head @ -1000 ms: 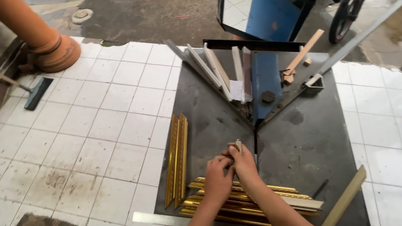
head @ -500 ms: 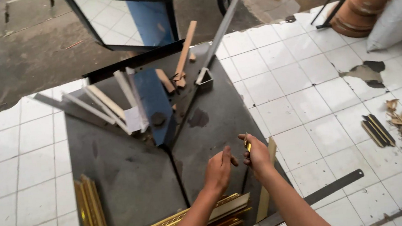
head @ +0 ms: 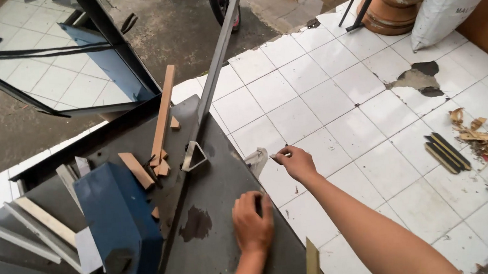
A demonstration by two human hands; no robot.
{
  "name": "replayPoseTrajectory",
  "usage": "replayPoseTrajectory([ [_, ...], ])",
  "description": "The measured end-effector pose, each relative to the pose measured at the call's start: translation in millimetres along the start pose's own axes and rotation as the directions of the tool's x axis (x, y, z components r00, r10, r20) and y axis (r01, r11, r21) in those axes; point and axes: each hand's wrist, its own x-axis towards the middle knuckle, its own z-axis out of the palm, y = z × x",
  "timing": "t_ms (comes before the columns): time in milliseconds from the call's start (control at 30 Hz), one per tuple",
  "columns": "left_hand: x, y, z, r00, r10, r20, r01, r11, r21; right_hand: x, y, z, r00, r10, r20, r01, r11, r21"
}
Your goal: Sorting and aligning gold-colored frame molding pieces on a miter cutting station in a workshop.
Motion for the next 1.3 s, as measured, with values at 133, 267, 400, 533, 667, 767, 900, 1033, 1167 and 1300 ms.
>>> replayPoseTrajectory([
  [133,0.1,-7.9,6.5,0.998,0.062,0.024,-0.064,0.99,0.127,74.1,6.8,40.7,0.997,-0.059,0.05,0.07,0.965,-0.253],
  [267,-1.3,-7.4,8.3,0.996,-0.016,0.085,0.006,0.993,0.118,129.6,18.1,89.7,0.926,-0.292,0.24,0.374,0.797,-0.474],
  [400,-1.1,-11.3,12.3,0.999,0.028,0.023,-0.03,0.996,0.081,155.5,20.8,127.7,0.892,-0.2,0.405,0.41,0.733,-0.542],
  [533,4.2,-2.6,0.1,0.996,-0.044,0.082,0.042,0.999,0.021,140.4,14.9,122.2,0.954,-0.145,0.261,0.245,0.878,-0.41],
  [667,19.5,7.5,-13.8,0.937,-0.292,0.19,0.329,0.921,-0.21,43.1,-42.9,70.7,0.969,-0.105,0.222,0.079,0.989,0.123],
  [767,22.8,32.1,-20.1,0.726,-0.635,0.265,0.688,0.658,-0.307,-66.3,-66.6,24.4,0.902,-0.411,0.132,0.327,0.85,0.412],
  [900,27.8,117.6,-56.2,0.519,-0.44,0.733,0.695,-0.281,-0.661,-159.7,-36.5,4.7,0.437,-0.898,0.042,0.671,0.357,0.65],
  [1033,31.9,179.0,-126.8,0.76,-0.378,0.529,0.56,-0.032,-0.828,-173.9,-27.0,-6.1,0.398,-0.912,-0.1,0.892,0.36,0.272],
  [1167,-7.0,191.4,-164.2,0.994,-0.082,0.066,0.099,0.527,-0.844,-228.1,-45.2,-10.6,0.882,-0.303,0.362,0.213,0.94,0.268],
  [1300,-54.1,111.4,-137.5,0.811,0.584,-0.046,-0.585,0.803,-0.118,-297.5,-82.6,-29.9,0.846,-0.252,0.471,-0.359,0.384,0.851],
])
